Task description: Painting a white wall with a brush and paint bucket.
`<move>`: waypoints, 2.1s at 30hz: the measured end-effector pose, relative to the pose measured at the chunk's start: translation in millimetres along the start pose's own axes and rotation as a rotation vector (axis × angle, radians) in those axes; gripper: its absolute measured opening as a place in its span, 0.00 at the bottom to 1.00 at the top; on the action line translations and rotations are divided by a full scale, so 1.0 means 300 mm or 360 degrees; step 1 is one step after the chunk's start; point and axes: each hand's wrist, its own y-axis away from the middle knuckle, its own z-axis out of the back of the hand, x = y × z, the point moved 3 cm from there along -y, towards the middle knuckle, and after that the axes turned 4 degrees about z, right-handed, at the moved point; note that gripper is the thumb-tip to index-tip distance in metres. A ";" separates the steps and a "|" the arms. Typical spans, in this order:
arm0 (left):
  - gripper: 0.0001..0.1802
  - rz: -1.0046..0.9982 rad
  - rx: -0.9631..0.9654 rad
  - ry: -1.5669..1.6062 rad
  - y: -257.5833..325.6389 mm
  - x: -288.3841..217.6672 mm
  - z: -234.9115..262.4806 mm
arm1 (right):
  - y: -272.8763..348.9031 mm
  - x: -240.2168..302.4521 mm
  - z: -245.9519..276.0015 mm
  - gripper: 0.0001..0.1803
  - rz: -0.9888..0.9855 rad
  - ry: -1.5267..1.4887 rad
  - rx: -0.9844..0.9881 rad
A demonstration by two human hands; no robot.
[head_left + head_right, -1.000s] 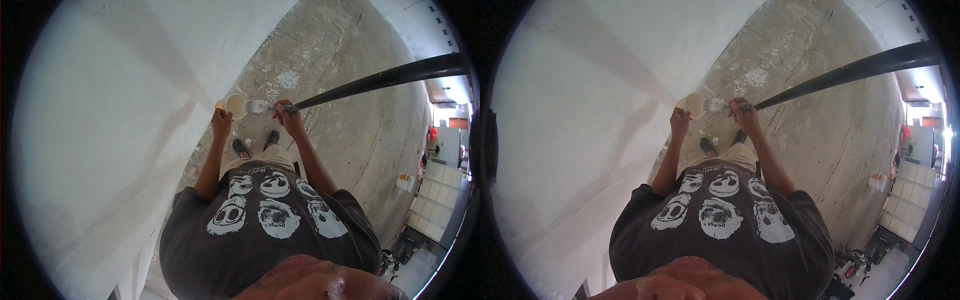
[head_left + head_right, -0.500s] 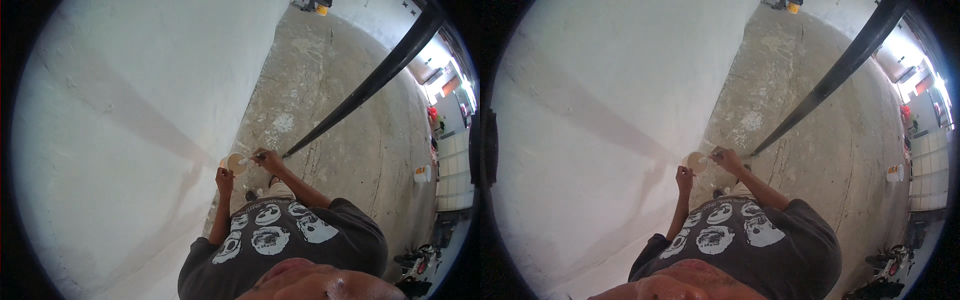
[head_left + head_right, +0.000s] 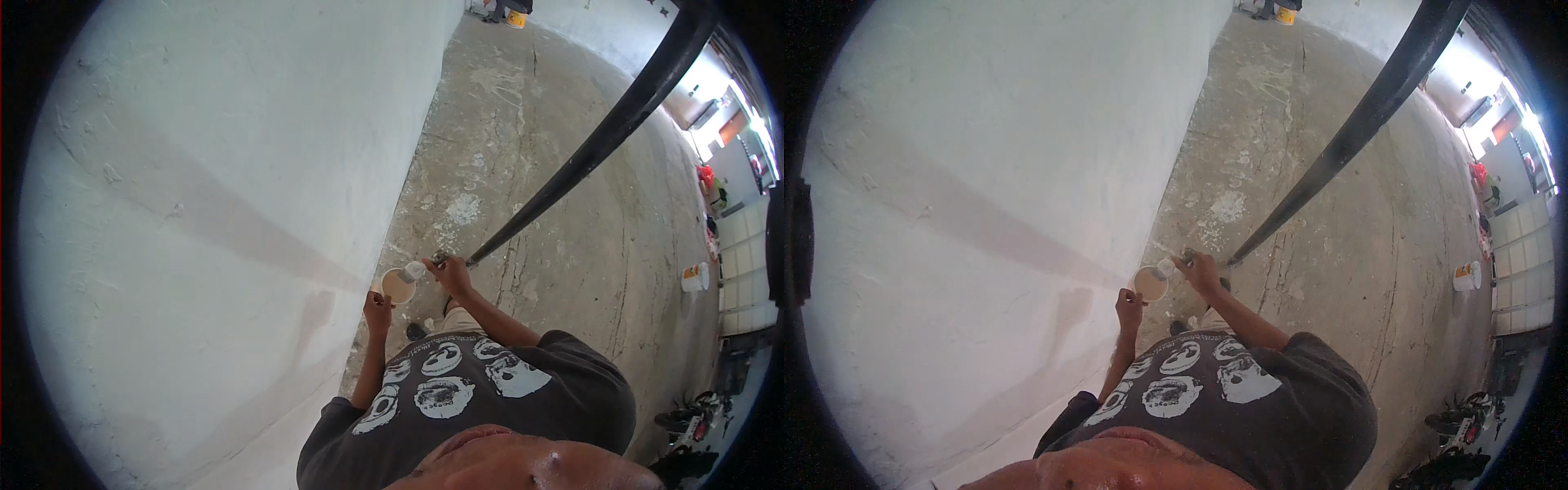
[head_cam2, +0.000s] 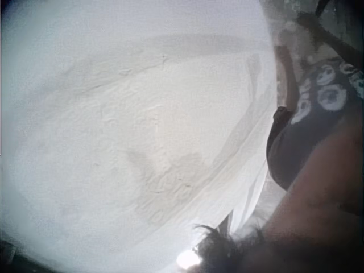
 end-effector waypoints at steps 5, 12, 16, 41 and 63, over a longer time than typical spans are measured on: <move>0.11 0.0024 0.0005 0.0042 -0.011 0.028 0.015 | -0.025 -0.035 0.048 0.25 -0.0124 0.0063 -0.0024; 0.11 0.0062 -0.0067 0.0042 -0.044 0.019 0.058 | -0.075 -0.081 0.098 0.15 -0.0251 -0.0689 0.0267; 0.11 0.0015 -0.0095 0.0072 -0.048 0.011 0.067 | -0.049 -0.039 0.065 0.13 -0.0367 -0.0983 0.0696; 0.12 0.0068 -0.0278 0.0010 -0.003 0.051 0.171 | -0.084 -0.137 0.140 0.13 -0.0467 -0.0970 0.0781; 0.16 0.0271 -0.0308 -0.0041 -0.012 0.261 0.177 | -0.079 -0.106 0.185 0.22 -0.0709 -0.1691 0.0302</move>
